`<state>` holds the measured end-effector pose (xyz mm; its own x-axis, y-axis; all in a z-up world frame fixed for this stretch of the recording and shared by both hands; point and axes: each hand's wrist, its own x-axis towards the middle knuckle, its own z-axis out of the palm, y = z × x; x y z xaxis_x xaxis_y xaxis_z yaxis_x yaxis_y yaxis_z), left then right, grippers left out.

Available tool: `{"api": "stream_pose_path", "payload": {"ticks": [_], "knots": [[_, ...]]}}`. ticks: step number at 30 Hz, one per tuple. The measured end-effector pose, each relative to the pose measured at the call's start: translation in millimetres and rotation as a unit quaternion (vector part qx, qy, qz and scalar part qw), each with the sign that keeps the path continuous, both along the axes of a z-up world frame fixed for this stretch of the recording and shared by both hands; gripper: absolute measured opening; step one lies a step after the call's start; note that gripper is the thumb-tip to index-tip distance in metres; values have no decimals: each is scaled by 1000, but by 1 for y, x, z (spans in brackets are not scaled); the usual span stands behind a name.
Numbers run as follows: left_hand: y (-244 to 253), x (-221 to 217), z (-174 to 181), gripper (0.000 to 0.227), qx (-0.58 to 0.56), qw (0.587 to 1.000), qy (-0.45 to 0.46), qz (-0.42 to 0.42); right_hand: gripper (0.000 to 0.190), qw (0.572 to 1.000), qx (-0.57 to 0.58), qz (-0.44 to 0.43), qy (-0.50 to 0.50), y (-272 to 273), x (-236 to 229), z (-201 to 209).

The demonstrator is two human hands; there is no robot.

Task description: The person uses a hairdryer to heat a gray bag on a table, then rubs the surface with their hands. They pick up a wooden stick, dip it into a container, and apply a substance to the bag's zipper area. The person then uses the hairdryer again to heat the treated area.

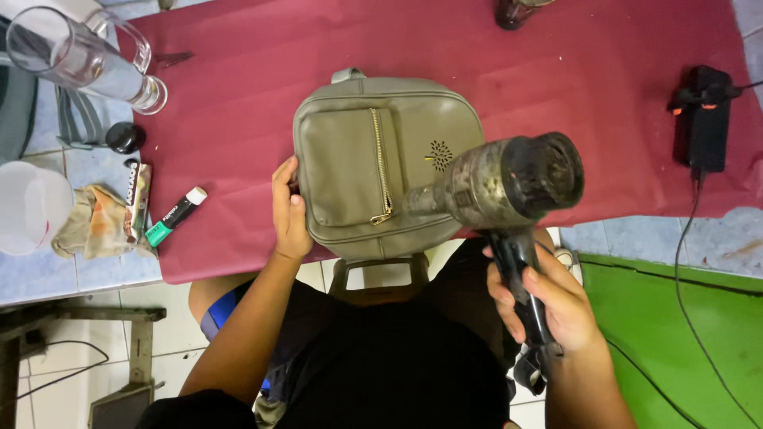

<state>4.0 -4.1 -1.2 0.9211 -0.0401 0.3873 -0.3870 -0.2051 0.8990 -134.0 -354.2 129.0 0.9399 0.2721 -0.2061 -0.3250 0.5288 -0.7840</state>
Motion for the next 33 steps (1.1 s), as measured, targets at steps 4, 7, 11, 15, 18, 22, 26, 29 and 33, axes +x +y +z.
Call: {"api": "stream_pose_path", "payload": {"ticks": [4,7,11,15,18,22,26,29,33], "knots": [[0,-1,1,59,-5,1000,-23,-10,44,996,16,-42,-71,9,12,-6],[0,1,-2,59,-2,999,-36,-1,42,996,26,-42,-74,9,27,-9],[2,3,-5,57,-6,999,-39,2,41,996,28,-43,-80,10,53,-14],[3,4,-9,55,-12,999,-48,-3,42,995,34,-26,-95,9,80,-23],[4,5,-15,53,-25,999,-38,0,42,996,32,-22,-81,8,89,-28],[4,5,-16,53,-33,999,-35,0,43,998,21,-20,-52,7,96,-26],[4,4,-17,52,-35,999,-28,-9,43,999,14,-30,-31,8,105,-28],[6,4,-14,52,-29,999,-23,-10,45,999,22,-33,-13,5,119,-35],[6,4,-14,53,-29,999,-18,-9,45,999,1,-35,1,5,143,-35]]}}
